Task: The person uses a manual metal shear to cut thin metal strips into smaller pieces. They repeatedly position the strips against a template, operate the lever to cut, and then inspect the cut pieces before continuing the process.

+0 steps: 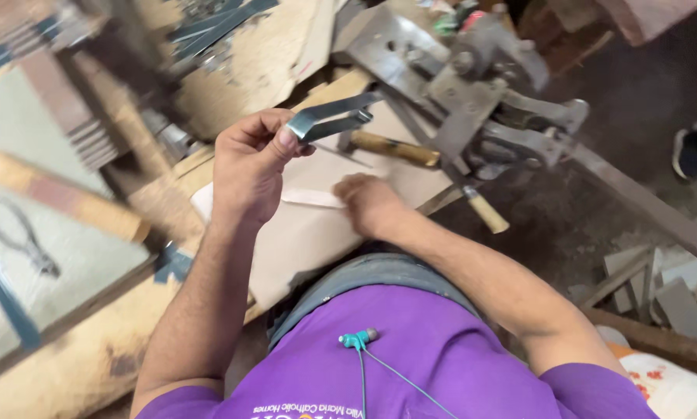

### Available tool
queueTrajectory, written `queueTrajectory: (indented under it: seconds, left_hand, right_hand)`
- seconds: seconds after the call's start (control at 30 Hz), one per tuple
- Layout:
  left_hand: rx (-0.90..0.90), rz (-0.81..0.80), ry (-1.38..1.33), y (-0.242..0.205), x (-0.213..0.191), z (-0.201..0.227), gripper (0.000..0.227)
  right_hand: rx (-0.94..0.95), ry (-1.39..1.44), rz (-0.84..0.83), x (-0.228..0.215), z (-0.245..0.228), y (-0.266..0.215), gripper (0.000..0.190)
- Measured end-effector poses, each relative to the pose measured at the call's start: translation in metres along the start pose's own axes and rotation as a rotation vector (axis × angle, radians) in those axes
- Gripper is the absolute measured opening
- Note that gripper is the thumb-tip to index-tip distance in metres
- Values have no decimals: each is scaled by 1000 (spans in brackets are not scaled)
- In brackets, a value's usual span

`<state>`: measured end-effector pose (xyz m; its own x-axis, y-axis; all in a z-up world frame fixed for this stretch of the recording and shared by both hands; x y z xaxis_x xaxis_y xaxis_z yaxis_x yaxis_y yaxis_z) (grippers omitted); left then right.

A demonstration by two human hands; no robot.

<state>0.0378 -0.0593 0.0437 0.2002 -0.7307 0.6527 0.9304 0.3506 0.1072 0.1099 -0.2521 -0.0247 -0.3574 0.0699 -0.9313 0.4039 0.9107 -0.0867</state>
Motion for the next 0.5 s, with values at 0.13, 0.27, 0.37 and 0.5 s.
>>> queueTrajectory:
  seconds: [0.13,0.27,0.37,0.5]
  left_hand:
    - [-62,111,-157,-33,-42,23,14]
    - [-167,205,-233,-66,-69,38,15]
    - [-212,154,-282,-84,-77,38,25]
    - [-187,112,-336,-101,-80,42,23]
  right_hand:
    - [-16,123,100,-40,-15,-45,43]
    - [-87,193,461,-91,-58,-64,36]
    - [-111,133,607,-98,-81,-49,35]
    - [-153,78,623,-86,-111,-28,38]
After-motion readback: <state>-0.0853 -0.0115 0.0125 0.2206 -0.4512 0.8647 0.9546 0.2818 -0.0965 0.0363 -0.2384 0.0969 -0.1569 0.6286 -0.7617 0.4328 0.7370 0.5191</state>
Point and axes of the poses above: each hand's wrist, its own y-axis towards the middle knuckle, its own x-axis out of the palm, z = x × y, the point moved 1 cm from there along y, towards the middle knuckle, and after that the axes turned 4 degrees about -y, right-handed, at the moved point
